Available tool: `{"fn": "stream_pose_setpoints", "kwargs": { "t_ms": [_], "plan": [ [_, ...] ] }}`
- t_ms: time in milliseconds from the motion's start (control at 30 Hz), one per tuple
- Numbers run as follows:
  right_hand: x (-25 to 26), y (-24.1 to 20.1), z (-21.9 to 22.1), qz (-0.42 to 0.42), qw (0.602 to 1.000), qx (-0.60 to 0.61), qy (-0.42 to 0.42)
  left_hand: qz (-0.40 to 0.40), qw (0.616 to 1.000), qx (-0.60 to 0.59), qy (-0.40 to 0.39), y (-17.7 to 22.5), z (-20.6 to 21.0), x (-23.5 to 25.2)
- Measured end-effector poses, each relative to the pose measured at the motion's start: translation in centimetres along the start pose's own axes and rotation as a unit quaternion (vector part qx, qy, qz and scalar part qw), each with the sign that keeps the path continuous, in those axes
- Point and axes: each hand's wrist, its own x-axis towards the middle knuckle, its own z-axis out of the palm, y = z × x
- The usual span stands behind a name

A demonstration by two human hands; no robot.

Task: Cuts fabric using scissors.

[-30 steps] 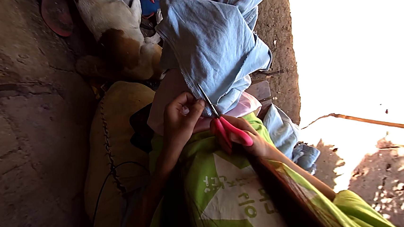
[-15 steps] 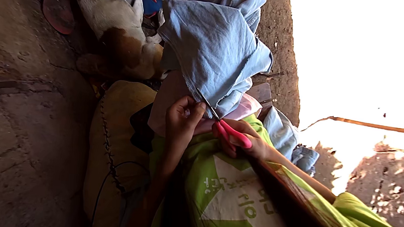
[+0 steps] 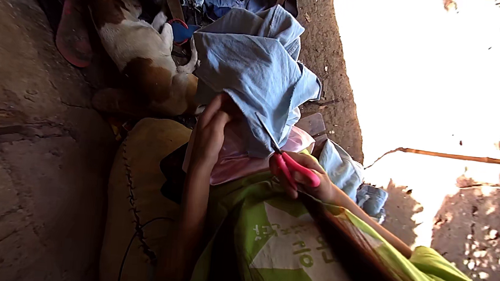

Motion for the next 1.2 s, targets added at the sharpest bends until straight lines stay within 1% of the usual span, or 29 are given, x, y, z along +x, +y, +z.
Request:
{"fn": "stream_pose_setpoints", "kwargs": {
  "t_ms": [100,167,200,267,333,367,433,500,567,600,633,667,700,767,800,833,933,1033,1100,1200],
  "plan": [
    [0.3,-0.9,-0.4,-0.048,0.995,-0.026,0.078,0.02,1.0,-0.009,0.014,1.6,1.6,3.3],
    [0.7,-1.3,-0.7,-0.069,0.991,-0.026,0.11,0.042,0.999,0.01,0.001,1.8,2.3,4.7],
    [1.0,-1.4,-0.8,-0.068,0.991,-0.03,0.115,0.056,0.998,0.036,-0.008,1.6,2.5,5.4],
    [1.6,-0.7,-0.6,-0.045,0.991,-0.032,0.12,0.093,0.985,0.143,-0.003,0.7,2.7,6.7],
    [2.2,0.2,-0.3,-0.004,0.992,-0.024,0.121,0.096,0.967,0.237,0.012,0.1,2.7,7.3],
    [2.3,0.5,-0.2,0.011,0.993,-0.018,0.115,0.1,0.962,0.252,0.016,-0.1,2.5,7.3],
    [2.4,0.9,-0.3,0.014,0.996,-0.002,0.086,0.111,0.966,0.23,0.035,-0.7,1.9,6.4],
    [2.4,1.0,-0.3,0.008,0.998,0.002,0.057,0.107,0.983,0.149,0.026,-1.7,1.0,5.4],
    [2.4,1.1,-0.4,0.006,0.999,-0.006,0.04,0.084,0.991,0.098,0.026,-2.0,0.3,4.3],
    [2.3,1.1,-0.4,0.008,0.999,-0.016,0.036,0.068,0.993,0.084,0.045,-2.0,0.2,3.7],
    [2.2,1.0,-0.4,0.011,0.999,-0.03,0.035,0.048,0.994,0.079,0.063,-1.7,0.1,3.0],
    [1.9,0.9,-0.4,0.015,0.998,-0.044,0.035,0.026,0.994,0.085,0.061,-1.2,-0.1,2.3],
    [1.6,0.7,-0.4,0.021,0.997,-0.06,0.037,0.008,0.994,0.1,0.042,-0.6,-0.3,1.5],
    [0.9,0.3,-0.4,0.028,0.994,-0.094,0.041,-0.011,0.988,0.147,-0.034,0.4,-0.3,-0.1],
    [0.5,0.1,-0.3,0.03,0.992,-0.114,0.045,-0.012,0.985,0.161,-0.065,0.6,0.0,-0.7],
    [0.1,-0.1,-0.3,0.031,0.99,-0.132,0.044,-0.012,0.983,0.166,-0.079,0.7,0.5,-1.1],
    [-0.4,-0.2,-0.4,0.024,0.985,-0.164,0.039,-0.012,0.987,0.143,-0.07,0.4,2.0,-1.7],
    [-0.3,-0.1,-0.5,0.019,0.986,-0.161,0.034,-0.014,0.991,0.12,-0.063,0.2,2.4,-1.8],
    [-0.1,0.0,-0.6,0.02,0.99,-0.14,0.025,0.001,0.993,0.106,-0.058,-0.1,2.3,-2.0],
    [0.3,-0.3,-0.6,0.044,0.997,-0.064,0.009,0.023,0.995,0.083,-0.051,-0.6,2.1,-2.4]
  ]
}}
